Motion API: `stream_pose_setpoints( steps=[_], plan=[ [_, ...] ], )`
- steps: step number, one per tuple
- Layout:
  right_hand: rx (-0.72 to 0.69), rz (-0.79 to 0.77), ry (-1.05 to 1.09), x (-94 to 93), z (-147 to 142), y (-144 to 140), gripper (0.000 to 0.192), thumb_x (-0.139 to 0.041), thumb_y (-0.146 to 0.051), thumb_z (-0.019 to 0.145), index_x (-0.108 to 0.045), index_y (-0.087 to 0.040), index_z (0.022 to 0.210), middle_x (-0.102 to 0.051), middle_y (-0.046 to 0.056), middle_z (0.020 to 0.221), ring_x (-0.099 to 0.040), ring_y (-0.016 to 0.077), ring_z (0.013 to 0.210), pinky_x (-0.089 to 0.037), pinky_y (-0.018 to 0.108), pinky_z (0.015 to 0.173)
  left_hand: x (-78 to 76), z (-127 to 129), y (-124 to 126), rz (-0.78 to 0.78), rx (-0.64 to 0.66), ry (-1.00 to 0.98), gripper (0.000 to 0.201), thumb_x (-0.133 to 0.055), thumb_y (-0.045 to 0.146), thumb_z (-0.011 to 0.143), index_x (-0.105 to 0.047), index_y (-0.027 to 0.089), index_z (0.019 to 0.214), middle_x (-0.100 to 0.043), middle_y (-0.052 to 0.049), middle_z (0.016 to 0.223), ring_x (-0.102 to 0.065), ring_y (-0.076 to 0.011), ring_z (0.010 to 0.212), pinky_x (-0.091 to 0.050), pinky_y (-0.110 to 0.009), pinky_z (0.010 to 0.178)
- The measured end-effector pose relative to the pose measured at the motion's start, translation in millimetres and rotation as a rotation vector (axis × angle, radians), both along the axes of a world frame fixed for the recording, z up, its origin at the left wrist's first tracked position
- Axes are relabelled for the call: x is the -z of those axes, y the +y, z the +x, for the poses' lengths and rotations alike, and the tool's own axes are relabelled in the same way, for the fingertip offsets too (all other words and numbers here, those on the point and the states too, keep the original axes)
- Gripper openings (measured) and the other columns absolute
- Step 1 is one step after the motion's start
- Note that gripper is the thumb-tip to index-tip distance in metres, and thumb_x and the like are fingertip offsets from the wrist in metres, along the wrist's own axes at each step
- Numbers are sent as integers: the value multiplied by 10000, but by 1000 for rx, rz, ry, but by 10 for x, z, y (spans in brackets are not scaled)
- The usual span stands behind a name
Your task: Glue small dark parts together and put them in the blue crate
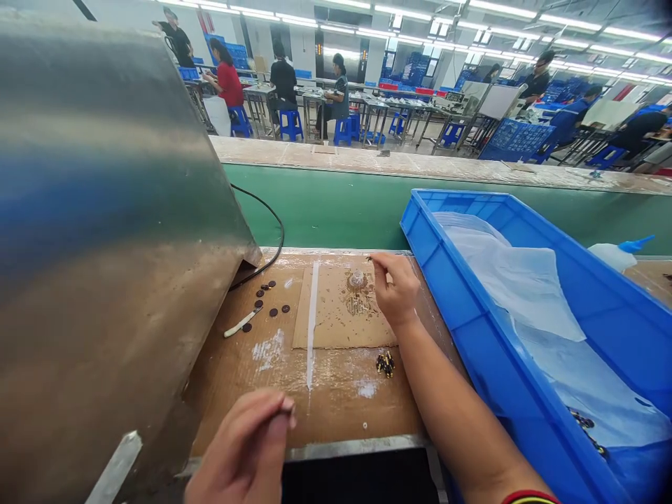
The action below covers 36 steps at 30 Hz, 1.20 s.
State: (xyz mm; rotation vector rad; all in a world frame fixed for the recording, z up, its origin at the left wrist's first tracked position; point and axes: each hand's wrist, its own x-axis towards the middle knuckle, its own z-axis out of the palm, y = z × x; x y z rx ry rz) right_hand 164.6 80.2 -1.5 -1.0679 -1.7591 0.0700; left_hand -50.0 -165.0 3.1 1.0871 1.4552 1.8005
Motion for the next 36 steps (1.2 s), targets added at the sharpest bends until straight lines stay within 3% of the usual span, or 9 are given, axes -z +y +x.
stream_pose_setpoints(
  steps=[3,6,10,14,17,21,29,32,36],
  plan=[
    [65,-68,40,-130,39,-44,213,-555,-286,949,-747,-218,1010,-758,69,992,-685,217,907,-545,376,846,46,206,428,-117,172,-285,347,-814,280,782,-733,205,1110,-706,-81,986,-671,-172,859,-582,-230,749],
    [126,-145,264,-253,129,-118,252,-577,-359,938,-735,-198,1051,-749,79,971,-673,180,808,-544,318,737,-52,408,850,-203,260,-489,386,-877,323,707,-754,169,1038,-708,-86,933,-657,-143,827,-565,-192,734],
    [-59,-381,609,-200,188,-240,302,-668,-410,866,-713,-181,1058,-735,74,941,-697,176,833,-556,282,686,-182,587,1267,-221,328,-627,456,-941,322,582,-771,146,965,-710,-88,914,-642,-124,805,-542,-168,717],
    [-289,-735,953,-27,94,-346,297,-786,-395,755,-722,-187,957,-734,50,915,-733,180,837,-566,236,644,-131,647,1524,-233,343,-637,494,-951,301,543,-770,129,970,-712,-97,954,-628,-114,797,-530,-176,736],
    [-427,-861,1074,-19,-1,-424,273,-824,-353,724,-721,-191,918,-732,38,912,-742,182,852,-579,216,651,-30,643,1629,-226,327,-550,472,-926,293,591,-762,125,1001,-715,-98,963,-618,-104,765,-524,-188,737],
    [-511,-917,1094,-57,-74,-500,245,-811,-349,755,-707,-197,916,-720,25,876,-744,188,870,-608,230,676,97,622,1685,-209,303,-457,403,-894,289,655,-746,122,991,-720,-94,937,-641,-122,776,-536,-217,760],
    [-517,-913,940,-62,-151,-570,206,-745,-360,833,-703,-193,947,-722,40,961,-711,182,975,-624,347,903,241,586,1686,-190,295,-359,388,-888,324,683,-744,126,984,-736,-117,982,-700,-198,895,-570,-324,885],
    [-482,-905,857,-100,-144,-585,216,-730,-370,845,-701,-180,944,-725,50,972,-708,181,975,-623,350,916,261,580,1671,-208,318,-393,371,-862,381,719,-755,127,967,-735,-119,984,-700,-212,903,-577,-353,892],
    [-503,-922,860,-127,-152,-606,234,-741,-381,833,-696,-178,940,-727,48,959,-713,178,946,-633,361,898,219,594,1665,-218,308,-580,323,-891,344,690,-744,125,875,-734,-97,912,-690,-163,836,-578,-286,833]
  ],
)
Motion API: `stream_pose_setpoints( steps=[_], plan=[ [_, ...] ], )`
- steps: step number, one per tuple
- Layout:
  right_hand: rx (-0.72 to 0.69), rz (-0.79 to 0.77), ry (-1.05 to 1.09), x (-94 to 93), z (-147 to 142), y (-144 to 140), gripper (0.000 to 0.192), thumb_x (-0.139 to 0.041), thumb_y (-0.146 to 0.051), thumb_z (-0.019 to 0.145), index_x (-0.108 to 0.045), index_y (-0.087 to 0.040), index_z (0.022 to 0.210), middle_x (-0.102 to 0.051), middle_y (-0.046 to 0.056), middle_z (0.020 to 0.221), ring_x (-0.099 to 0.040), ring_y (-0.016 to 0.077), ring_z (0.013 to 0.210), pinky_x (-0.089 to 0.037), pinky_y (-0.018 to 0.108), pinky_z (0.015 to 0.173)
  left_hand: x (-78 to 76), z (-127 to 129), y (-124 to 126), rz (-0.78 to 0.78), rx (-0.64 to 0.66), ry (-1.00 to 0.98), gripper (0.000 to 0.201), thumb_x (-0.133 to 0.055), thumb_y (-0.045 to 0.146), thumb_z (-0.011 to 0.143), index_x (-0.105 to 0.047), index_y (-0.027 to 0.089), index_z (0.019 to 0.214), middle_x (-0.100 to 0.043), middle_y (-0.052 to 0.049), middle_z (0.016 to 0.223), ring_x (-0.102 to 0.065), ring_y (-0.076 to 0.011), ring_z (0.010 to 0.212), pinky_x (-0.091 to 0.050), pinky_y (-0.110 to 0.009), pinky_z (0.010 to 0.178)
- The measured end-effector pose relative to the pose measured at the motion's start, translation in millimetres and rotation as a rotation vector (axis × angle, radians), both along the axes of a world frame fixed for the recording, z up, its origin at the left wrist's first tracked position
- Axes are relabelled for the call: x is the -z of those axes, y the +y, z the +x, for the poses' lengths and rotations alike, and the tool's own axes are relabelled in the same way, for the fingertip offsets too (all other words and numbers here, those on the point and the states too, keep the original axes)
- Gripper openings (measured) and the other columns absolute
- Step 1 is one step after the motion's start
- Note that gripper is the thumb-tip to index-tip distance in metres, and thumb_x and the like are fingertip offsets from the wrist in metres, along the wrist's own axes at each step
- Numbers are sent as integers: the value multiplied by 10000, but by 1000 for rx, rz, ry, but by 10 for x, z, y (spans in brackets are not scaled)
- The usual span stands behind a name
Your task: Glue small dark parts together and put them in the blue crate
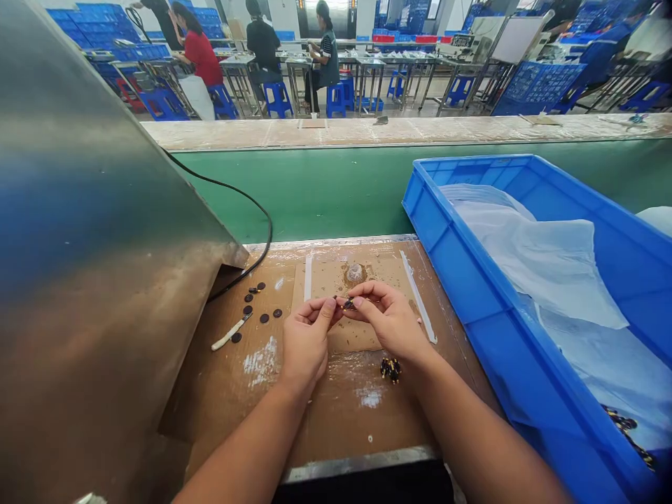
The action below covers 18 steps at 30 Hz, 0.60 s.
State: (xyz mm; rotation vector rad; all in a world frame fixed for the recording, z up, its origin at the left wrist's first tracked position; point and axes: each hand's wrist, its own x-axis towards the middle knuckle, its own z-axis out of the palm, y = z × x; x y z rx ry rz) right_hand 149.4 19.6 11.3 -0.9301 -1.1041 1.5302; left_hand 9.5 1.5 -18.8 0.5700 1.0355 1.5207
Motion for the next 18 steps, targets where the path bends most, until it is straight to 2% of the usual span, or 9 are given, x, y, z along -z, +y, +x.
stream_pose_setpoints(
  steps=[4,9,15,18],
  plan=[
    [38,47,-15,-4,-18,-20,207,-727,-373,848,-699,-184,927,-729,47,952,-712,171,947,-632,344,885,-39,28,3,-20,3,-148,403,-932,300,626,-747,148,950,-734,-85,972,-683,-144,888,-555,-253,863],
    [23,94,-115,26,-10,-24,186,-704,-356,876,-701,-191,961,-727,44,967,-710,155,907,-625,318,867,28,26,7,-13,38,-144,340,-916,319,652,-766,152,906,-734,-92,981,-675,-157,914,-546,-264,881],
    [50,30,-26,38,-29,-28,250,-754,-392,830,-711,-174,945,-743,54,928,-726,171,869,-638,346,857,-4,-10,-2,-15,65,-154,319,-915,271,655,-769,139,906,-736,-102,979,-675,-144,885,-545,-232,856],
    [115,68,-6,9,-34,-44,244,-761,-394,819,-714,-189,942,-739,37,882,-725,167,824,-658,312,742,-65,-42,-8,-39,65,-230,296,-915,236,649,-769,142,889,-738,-91,994,-677,-129,890,-541,-215,866]
  ],
)
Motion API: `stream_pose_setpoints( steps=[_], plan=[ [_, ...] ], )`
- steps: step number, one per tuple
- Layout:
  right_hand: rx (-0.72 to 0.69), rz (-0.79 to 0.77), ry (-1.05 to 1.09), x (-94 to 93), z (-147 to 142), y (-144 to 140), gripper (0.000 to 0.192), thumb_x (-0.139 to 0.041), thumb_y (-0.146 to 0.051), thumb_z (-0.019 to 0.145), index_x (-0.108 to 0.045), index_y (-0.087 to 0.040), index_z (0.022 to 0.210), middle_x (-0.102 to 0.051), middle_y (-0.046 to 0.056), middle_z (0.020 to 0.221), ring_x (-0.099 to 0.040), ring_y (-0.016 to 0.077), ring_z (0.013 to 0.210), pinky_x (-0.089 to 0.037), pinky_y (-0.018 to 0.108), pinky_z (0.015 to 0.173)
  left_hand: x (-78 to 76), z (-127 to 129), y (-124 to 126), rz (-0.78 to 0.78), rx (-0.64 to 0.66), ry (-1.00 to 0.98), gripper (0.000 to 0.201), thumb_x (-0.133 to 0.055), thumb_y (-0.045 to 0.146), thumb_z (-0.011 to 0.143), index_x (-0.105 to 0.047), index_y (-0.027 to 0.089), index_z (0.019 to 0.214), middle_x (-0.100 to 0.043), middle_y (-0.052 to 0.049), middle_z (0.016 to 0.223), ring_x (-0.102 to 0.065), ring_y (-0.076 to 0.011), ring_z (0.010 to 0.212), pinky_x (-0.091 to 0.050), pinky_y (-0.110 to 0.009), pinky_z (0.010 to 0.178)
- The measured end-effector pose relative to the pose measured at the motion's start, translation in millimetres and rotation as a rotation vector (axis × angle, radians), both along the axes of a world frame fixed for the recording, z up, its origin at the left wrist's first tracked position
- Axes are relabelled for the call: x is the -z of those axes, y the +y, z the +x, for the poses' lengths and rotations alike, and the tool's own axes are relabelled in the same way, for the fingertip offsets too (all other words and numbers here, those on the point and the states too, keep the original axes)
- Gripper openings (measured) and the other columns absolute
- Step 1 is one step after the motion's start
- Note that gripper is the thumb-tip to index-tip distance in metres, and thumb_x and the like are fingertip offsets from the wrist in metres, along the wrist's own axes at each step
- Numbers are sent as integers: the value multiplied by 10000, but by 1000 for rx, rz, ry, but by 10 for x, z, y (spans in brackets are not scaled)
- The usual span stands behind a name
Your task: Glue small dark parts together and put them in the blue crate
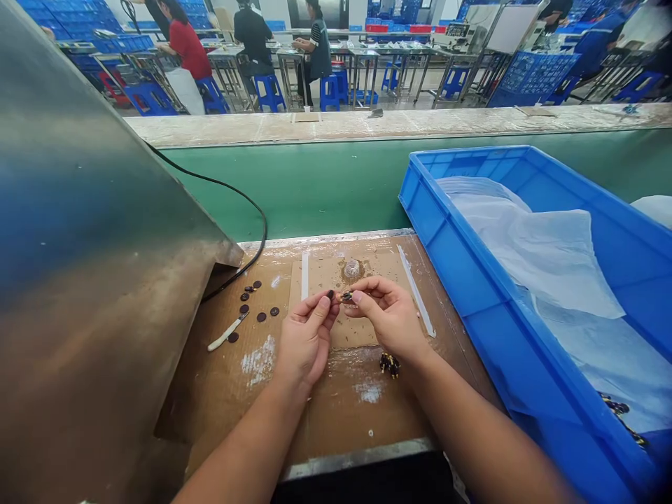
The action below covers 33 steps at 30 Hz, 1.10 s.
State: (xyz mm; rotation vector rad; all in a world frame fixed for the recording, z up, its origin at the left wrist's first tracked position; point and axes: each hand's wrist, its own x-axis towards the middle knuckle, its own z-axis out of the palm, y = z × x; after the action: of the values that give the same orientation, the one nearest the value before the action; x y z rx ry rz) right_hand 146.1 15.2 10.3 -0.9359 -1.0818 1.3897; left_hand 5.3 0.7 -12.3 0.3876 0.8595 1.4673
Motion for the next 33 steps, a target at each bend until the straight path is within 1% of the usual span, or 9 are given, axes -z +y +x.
stream_pose_setpoints(
  steps=[3,5,9,13,15,21,25,29,33],
  plan=[
    [32,68,-59,-29,-4,-20,220,-734,-377,843,-733,-213,989,-747,36,907,-712,143,725,-647,284,651,-39,-31,-3,-20,-3,-65,271,-912,224,649,-770,156,868,-739,-82,1005,-679,-127,896,-542,-208,852],
    [17,107,-89,-39,-14,-30,196,-727,-348,854,-748,-224,1004,-756,37,931,-713,138,717,-647,299,695,-55,-41,-4,-17,-4,-86,266,-911,227,649,-769,151,861,-740,-82,998,-680,-131,900,-542,-206,842],
    [-22,198,-112,-39,-41,-48,186,-738,-291,849,-757,-255,1030,-762,37,1014,-726,173,925,-624,355,875,-80,-44,-10,-5,-28,-100,265,-913,222,638,-770,146,847,-742,-68,956,-675,-125,868,-543,-209,844],
    [13,306,-243,-27,-55,-69,199,-722,-282,860,-758,-272,1056,-760,42,1051,-715,188,972,-615,376,874,-94,-54,-14,14,-45,-91,262,-920,230,625,-772,158,829,-744,-57,936,-675,-126,869,-543,-210,845],
    [23,313,-269,-19,-63,-79,189,-719,-281,863,-762,-270,1047,-764,40,1042,-719,189,967,-615,372,867,-96,-57,-17,27,-42,-80,261,-920,241,629,-773,162,829,-745,-53,933,-676,-127,878,-545,-211,844],
    [-9,224,-169,-29,-100,-87,181,-722,-276,861,-768,-264,1036,-766,35,1065,-728,193,997,-612,371,919,-108,-46,-28,48,-29,-67,256,-926,250,625,-775,177,818,-747,-44,931,-677,-123,887,-546,-212,860],
    [-16,205,-177,-47,-104,-85,185,-715,-287,865,-768,-267,1042,-765,32,1073,-726,202,1015,-613,385,931,-100,-50,-33,58,-23,-44,247,-920,263,639,-775,184,823,-748,-39,917,-677,-117,856,-549,-220,862],
    [28,248,-230,-23,-97,-101,183,-711,-272,868,-767,-273,1042,-765,34,1063,-729,202,993,-621,384,903,-85,-48,-39,81,-29,11,236,-919,269,644,-774,201,817,-749,-41,922,-683,-130,879,-547,-241,880],
    [58,377,-337,-4,-80,-121,195,-685,-232,888,-760,-295,1057,-756,27,1095,-721,211,1020,-611,413,923,-80,-23,-35,119,-67,69,232,-918,270,644,-776,205,816,-752,-54,927,-695,-150,900,-548,-259,895]
  ],
)
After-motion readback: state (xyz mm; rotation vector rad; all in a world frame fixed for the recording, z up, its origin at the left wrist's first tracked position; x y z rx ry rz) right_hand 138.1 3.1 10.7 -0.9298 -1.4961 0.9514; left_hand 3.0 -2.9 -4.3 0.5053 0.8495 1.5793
